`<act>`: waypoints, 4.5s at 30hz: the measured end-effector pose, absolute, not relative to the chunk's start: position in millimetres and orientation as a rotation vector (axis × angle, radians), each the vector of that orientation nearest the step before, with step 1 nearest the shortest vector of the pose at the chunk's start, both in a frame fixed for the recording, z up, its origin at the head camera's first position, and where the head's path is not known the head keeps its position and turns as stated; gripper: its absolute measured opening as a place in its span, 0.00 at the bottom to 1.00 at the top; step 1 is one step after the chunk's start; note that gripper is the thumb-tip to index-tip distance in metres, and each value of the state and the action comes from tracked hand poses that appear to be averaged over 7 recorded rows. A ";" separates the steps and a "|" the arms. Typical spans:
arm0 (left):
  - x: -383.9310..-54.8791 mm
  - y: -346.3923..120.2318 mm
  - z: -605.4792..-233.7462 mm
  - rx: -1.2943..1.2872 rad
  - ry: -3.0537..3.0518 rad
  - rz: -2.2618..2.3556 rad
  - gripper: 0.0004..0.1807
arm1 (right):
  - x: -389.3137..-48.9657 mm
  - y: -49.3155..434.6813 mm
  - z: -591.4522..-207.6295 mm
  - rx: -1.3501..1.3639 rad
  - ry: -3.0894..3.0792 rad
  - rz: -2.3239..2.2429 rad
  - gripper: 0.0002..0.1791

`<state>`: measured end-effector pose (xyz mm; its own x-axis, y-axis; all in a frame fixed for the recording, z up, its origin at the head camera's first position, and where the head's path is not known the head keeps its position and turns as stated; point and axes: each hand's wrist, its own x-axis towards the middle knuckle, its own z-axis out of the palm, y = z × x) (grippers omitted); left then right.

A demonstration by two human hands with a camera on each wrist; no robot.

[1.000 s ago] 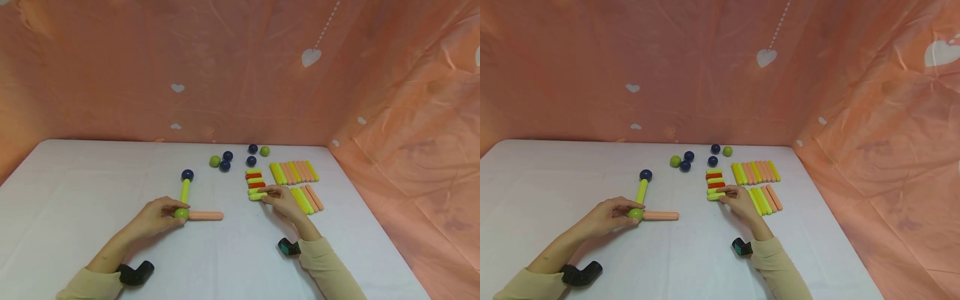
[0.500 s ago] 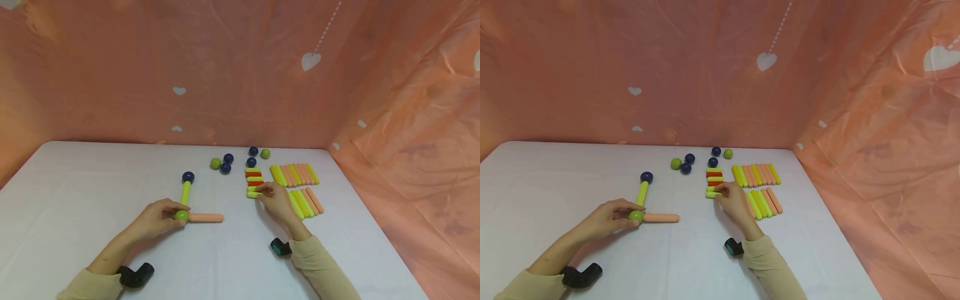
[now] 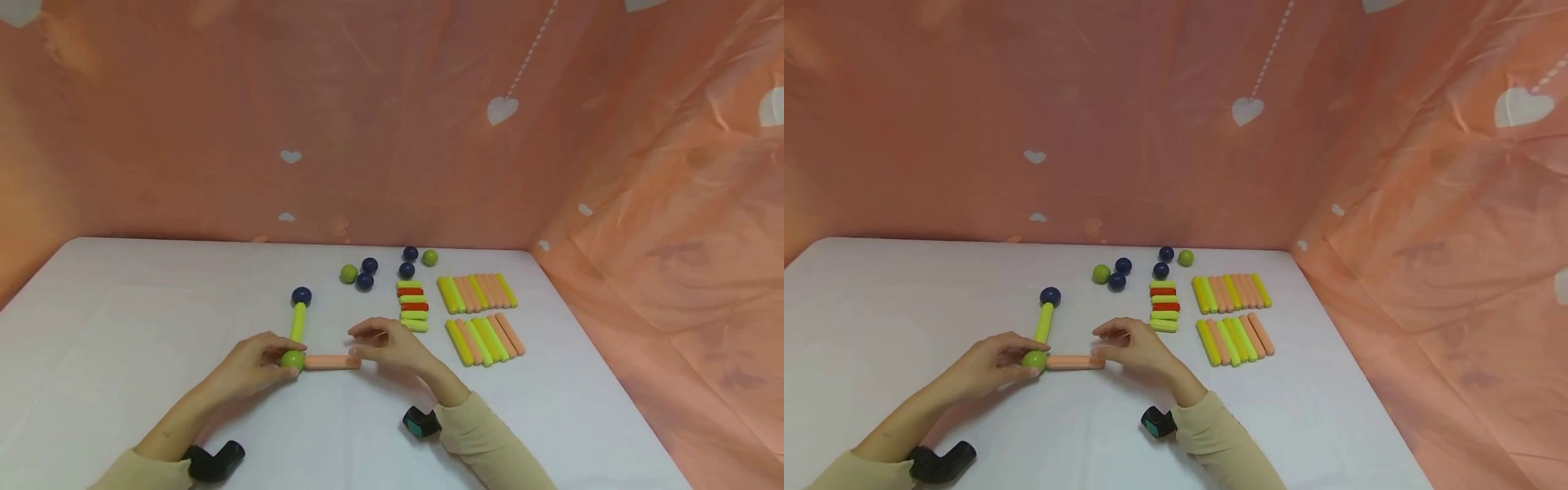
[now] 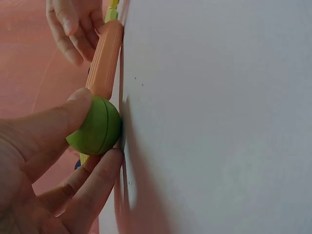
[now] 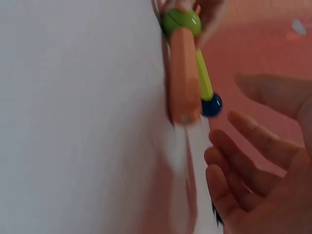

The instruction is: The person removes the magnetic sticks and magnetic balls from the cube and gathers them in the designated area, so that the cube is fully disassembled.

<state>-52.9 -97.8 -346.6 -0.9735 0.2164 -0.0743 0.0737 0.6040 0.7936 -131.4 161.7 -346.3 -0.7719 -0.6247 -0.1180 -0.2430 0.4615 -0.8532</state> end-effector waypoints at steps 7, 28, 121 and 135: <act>-50.2 -100.5 -346.1 0.260 2.680 1.346 0.18 | -123.1 134.7 -347.6 -0.782 2.154 -1.187 0.18; -50.2 -98.4 -343.9 0.190 2.660 1.343 0.18 | -121.5 117.8 -352.4 -0.948 2.138 -1.103 0.13; -73.2 -110.7 -350.2 0.175 2.988 1.034 0.13 | -167.5 342.9 -342.6 0.406 2.759 -1.483 0.19; -74.2 -104.6 -354.5 0.151 2.964 1.046 0.13 | -171.3 261.8 -346.6 0.034 2.575 -1.560 0.16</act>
<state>-74.2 -104.6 -354.5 -0.9954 0.0884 0.0373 0.0922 0.7743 0.6260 -171.3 261.8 -346.6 -0.9912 -0.0483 -0.1231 0.0868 0.4649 -0.8811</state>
